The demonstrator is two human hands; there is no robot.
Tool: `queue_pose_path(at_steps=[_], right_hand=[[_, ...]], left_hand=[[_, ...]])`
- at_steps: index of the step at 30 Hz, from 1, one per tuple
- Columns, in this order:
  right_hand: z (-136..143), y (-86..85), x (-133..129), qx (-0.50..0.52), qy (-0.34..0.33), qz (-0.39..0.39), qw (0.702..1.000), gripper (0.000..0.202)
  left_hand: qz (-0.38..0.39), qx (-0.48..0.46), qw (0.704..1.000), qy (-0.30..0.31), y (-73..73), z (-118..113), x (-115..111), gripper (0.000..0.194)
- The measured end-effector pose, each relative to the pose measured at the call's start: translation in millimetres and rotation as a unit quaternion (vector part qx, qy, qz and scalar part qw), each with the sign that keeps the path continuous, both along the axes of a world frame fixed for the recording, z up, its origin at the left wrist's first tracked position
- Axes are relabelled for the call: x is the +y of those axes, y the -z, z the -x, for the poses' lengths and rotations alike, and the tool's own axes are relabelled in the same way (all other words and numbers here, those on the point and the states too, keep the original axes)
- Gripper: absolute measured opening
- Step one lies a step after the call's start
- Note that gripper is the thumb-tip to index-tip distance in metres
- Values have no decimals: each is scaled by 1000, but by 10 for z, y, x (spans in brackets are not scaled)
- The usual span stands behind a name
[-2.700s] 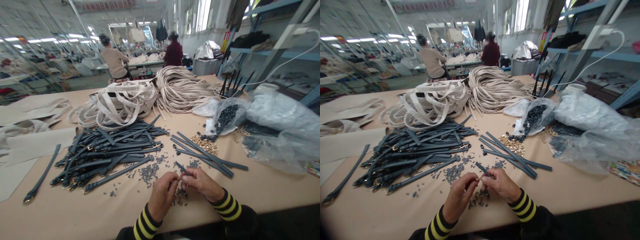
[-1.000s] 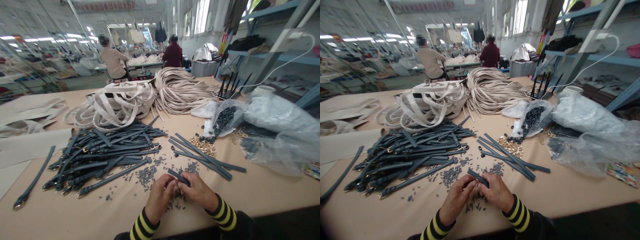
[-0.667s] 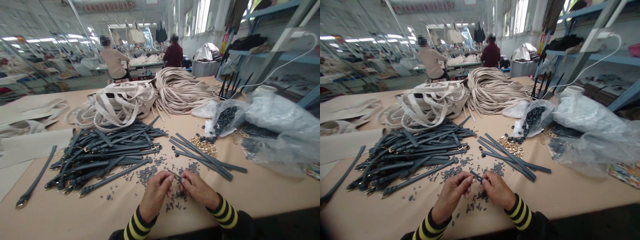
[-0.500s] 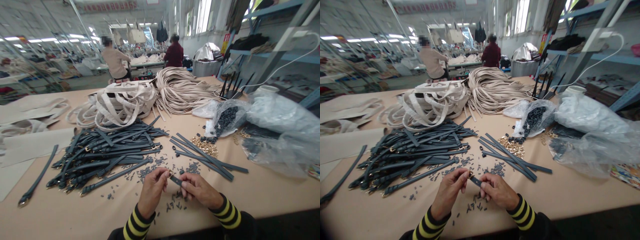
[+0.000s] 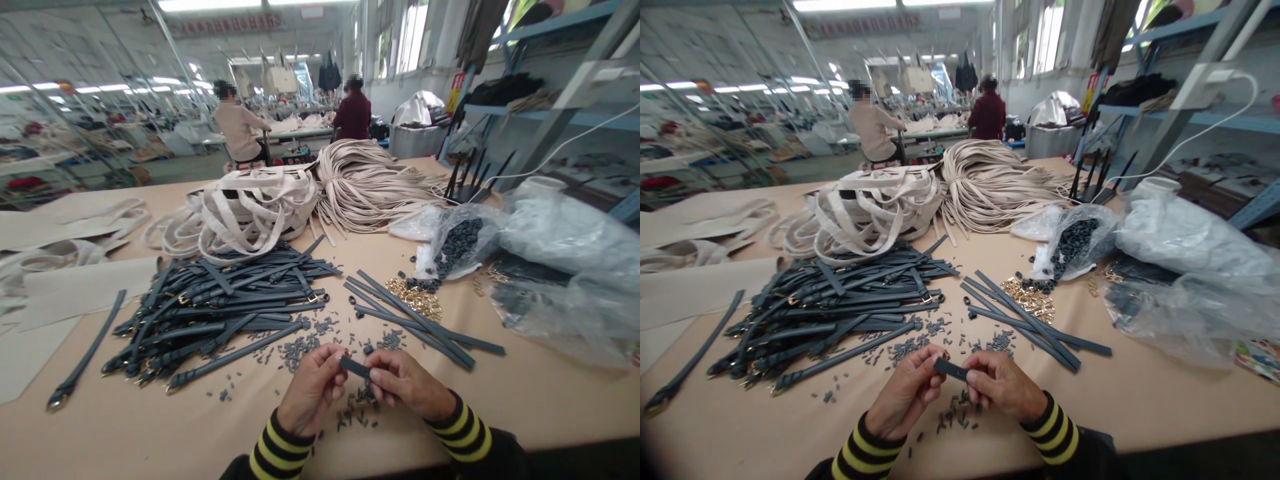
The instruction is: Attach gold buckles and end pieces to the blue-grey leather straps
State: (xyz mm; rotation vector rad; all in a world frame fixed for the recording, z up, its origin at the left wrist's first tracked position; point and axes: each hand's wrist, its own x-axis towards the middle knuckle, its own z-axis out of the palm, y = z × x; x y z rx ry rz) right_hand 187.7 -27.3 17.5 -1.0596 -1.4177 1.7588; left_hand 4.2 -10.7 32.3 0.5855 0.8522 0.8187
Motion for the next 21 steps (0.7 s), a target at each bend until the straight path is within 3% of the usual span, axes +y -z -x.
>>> queue_pose_path(at_steps=[4,8,16,21], right_hand=[[-65,16,-1,-18,45,0,999,28],[-115,32,-18,-56,41,1,998,26],[20,-23,-37,-33,-9,-36,999,27],[133,-80,-71,-36,35,-65,997,13]], left_hand=[[20,-15,999,-26,7,1,1,23],[22,-20,999,-31,13,7,10,23],[66,-76,994,53,133,-79,-87,30],[79,-66,992,72,183,-152,-127,28]])
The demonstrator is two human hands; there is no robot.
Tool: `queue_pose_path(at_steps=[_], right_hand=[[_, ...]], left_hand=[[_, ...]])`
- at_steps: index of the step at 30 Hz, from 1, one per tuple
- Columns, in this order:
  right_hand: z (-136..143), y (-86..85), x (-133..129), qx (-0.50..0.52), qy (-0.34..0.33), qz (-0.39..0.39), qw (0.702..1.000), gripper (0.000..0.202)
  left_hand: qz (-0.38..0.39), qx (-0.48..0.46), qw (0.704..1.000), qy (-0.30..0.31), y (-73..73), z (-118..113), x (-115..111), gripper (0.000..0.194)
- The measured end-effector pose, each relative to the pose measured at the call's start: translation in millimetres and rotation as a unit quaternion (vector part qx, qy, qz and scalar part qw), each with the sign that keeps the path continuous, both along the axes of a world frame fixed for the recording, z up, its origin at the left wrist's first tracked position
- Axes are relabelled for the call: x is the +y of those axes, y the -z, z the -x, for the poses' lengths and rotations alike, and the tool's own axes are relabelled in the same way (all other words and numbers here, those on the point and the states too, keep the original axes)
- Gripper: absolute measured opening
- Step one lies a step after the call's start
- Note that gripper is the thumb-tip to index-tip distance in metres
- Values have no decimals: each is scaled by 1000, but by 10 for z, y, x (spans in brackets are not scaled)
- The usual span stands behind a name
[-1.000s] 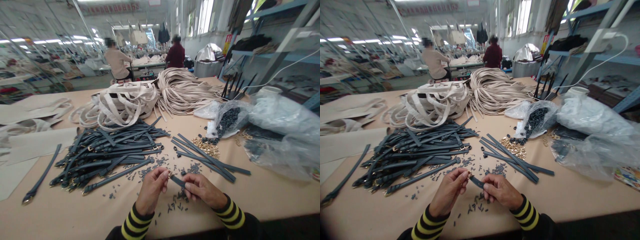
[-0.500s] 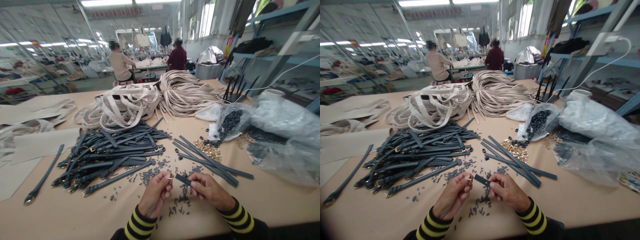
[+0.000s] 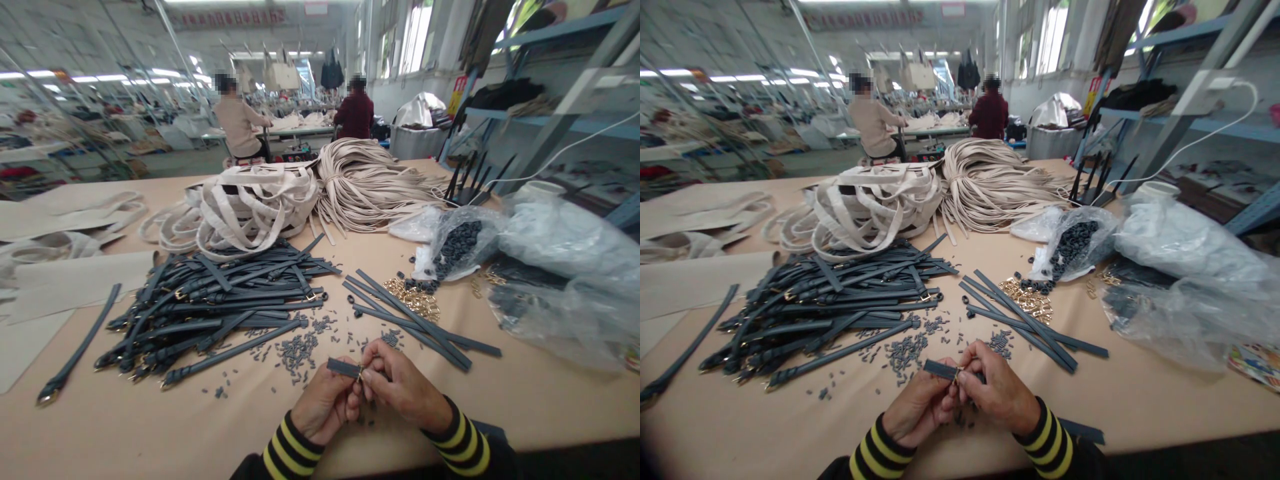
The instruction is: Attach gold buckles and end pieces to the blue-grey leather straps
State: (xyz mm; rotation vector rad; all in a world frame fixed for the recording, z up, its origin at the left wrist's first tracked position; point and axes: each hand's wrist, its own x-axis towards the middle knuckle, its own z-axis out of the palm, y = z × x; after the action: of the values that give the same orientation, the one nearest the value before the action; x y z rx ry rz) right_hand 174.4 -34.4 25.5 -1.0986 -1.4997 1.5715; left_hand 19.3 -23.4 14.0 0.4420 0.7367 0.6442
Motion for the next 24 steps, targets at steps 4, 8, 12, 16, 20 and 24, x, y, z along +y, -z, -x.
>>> queue_pose_path(at_steps=[4,8,12,16,20,24], right_hand=[[52,-41,-16,-69,7,-76,995,9],[39,-26,7,-102,14,-75,992,10],[11,-1,32,-129,35,-74,988,12],[29,-4,40,-130,33,-56,989,13],[61,-9,48,-131,43,-29,990,11],[73,5,61,-144,48,-18,988,8]], left_hand=[[-33,26,999,5,31,-10,-2,29],[-157,91,983,-19,51,35,-15,27],[-233,136,963,-27,36,87,-8,25],[-222,170,959,-52,23,69,10,29],[-246,222,941,-76,7,43,-5,30],[-286,271,916,-74,13,52,-30,30]])
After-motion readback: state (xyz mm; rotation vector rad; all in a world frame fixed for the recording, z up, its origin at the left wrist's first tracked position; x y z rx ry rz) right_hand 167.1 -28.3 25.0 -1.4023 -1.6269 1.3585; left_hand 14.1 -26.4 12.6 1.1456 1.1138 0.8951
